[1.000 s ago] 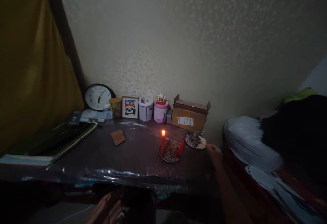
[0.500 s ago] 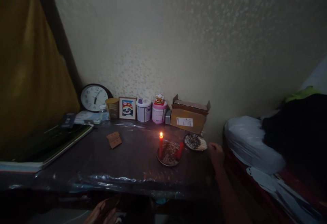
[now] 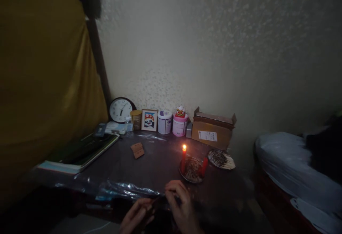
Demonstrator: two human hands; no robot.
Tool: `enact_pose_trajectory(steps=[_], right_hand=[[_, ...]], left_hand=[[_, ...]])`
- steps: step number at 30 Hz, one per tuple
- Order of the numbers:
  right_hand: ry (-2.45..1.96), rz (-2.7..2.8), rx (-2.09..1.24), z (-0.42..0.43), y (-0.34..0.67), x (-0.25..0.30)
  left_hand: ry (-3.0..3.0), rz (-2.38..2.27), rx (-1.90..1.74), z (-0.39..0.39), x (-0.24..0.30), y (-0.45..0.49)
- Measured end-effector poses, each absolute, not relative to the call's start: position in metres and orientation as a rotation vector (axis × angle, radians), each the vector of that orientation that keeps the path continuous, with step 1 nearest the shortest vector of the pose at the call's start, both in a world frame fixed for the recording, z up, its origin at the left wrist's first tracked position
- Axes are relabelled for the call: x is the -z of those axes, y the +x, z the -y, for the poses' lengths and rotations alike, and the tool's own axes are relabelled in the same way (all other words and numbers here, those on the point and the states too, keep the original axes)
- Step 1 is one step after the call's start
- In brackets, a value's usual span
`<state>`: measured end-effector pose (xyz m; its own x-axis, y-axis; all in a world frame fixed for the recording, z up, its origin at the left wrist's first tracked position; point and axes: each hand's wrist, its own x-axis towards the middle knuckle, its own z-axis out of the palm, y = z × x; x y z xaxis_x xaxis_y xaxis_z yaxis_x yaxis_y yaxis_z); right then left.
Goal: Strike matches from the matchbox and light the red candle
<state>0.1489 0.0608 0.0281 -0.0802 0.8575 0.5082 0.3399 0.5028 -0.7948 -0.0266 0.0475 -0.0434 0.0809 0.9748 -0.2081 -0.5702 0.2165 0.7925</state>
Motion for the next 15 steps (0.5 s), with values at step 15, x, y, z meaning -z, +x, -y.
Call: enact_pose_trajectory(steps=[15], right_hand=[[-1.186,1.674,-0.312,-0.064,0.163,0.023]], left_hand=[[1.240,-0.618,-1.166,-0.084,0.006,0.005]])
